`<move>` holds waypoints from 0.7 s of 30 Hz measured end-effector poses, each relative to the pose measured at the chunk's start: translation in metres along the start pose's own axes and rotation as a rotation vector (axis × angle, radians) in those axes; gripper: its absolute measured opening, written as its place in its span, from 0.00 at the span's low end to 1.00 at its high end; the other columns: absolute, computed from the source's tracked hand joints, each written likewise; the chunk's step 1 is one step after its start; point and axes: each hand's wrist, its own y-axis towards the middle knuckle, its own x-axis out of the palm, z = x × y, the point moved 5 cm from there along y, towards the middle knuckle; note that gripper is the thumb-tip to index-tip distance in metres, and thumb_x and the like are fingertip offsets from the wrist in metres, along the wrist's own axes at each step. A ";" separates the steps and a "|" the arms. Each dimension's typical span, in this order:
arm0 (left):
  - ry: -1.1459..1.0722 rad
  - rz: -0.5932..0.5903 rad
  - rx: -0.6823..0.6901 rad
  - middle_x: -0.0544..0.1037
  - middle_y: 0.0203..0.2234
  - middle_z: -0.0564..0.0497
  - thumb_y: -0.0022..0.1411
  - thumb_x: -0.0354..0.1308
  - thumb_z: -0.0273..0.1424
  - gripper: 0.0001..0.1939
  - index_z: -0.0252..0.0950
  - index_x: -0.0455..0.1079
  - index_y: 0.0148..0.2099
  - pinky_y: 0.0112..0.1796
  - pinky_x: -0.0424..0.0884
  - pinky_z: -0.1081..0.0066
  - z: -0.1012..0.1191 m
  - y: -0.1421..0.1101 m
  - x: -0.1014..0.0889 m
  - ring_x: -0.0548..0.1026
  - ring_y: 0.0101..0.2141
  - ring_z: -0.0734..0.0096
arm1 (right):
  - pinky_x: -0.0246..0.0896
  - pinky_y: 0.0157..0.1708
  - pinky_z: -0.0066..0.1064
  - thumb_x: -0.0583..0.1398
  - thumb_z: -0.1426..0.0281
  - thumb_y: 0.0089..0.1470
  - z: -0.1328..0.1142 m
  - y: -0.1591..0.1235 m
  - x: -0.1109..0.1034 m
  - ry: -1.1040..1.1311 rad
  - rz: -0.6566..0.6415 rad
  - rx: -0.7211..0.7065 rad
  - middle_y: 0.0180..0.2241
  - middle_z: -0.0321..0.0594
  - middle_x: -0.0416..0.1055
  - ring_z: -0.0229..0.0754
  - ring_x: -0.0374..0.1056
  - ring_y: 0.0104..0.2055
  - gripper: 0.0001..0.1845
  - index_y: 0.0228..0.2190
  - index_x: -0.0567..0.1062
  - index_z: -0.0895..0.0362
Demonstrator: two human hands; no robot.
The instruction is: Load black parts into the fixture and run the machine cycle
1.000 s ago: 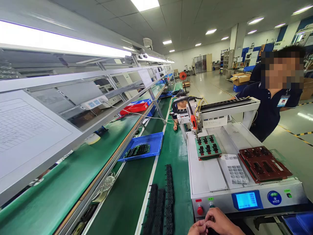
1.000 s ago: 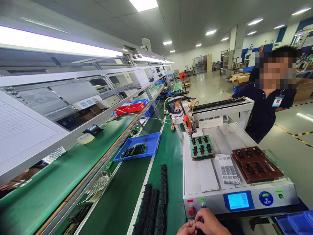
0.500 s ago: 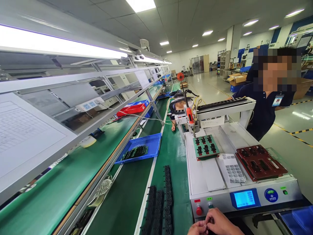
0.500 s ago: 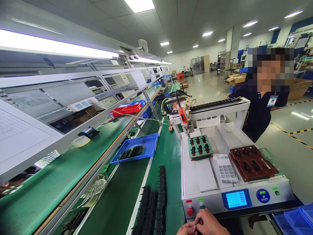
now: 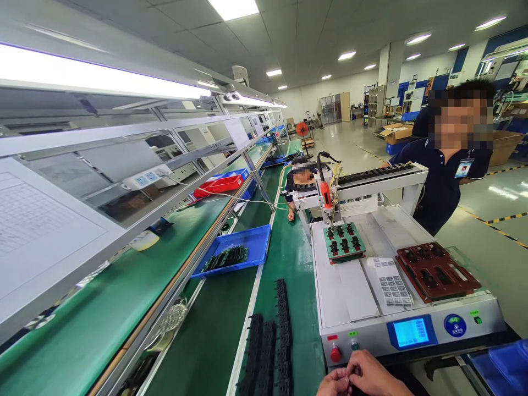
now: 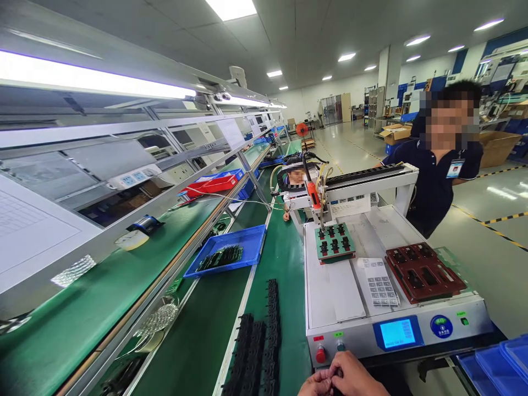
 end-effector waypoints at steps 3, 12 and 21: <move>0.033 0.009 0.050 0.80 0.25 0.43 0.27 0.79 0.36 0.24 0.47 0.77 0.31 0.21 0.70 0.59 0.000 0.004 -0.005 0.79 0.27 0.45 | 0.56 0.37 0.31 0.61 0.72 0.47 -0.002 0.000 0.000 0.013 -0.005 -0.010 0.35 0.36 0.81 0.42 0.72 0.38 0.11 0.30 0.84 0.51; -0.008 -0.041 0.150 0.74 0.20 0.50 0.35 0.83 0.36 0.22 0.33 0.75 0.28 0.28 0.66 0.74 -0.014 0.004 -0.017 0.70 0.22 0.74 | 0.59 0.36 0.31 0.60 0.74 0.45 -0.013 -0.004 -0.006 0.115 -0.003 0.015 0.33 0.35 0.81 0.42 0.73 0.36 0.13 0.30 0.84 0.51; 0.047 -0.096 0.065 0.76 0.22 0.48 0.44 0.80 0.33 0.17 0.34 0.74 0.27 0.27 0.63 0.74 -0.008 0.000 -0.003 0.71 0.22 0.74 | 0.63 0.38 0.32 0.60 0.72 0.47 0.005 -0.016 -0.004 0.247 0.068 0.059 0.34 0.37 0.81 0.44 0.75 0.37 0.13 0.32 0.84 0.52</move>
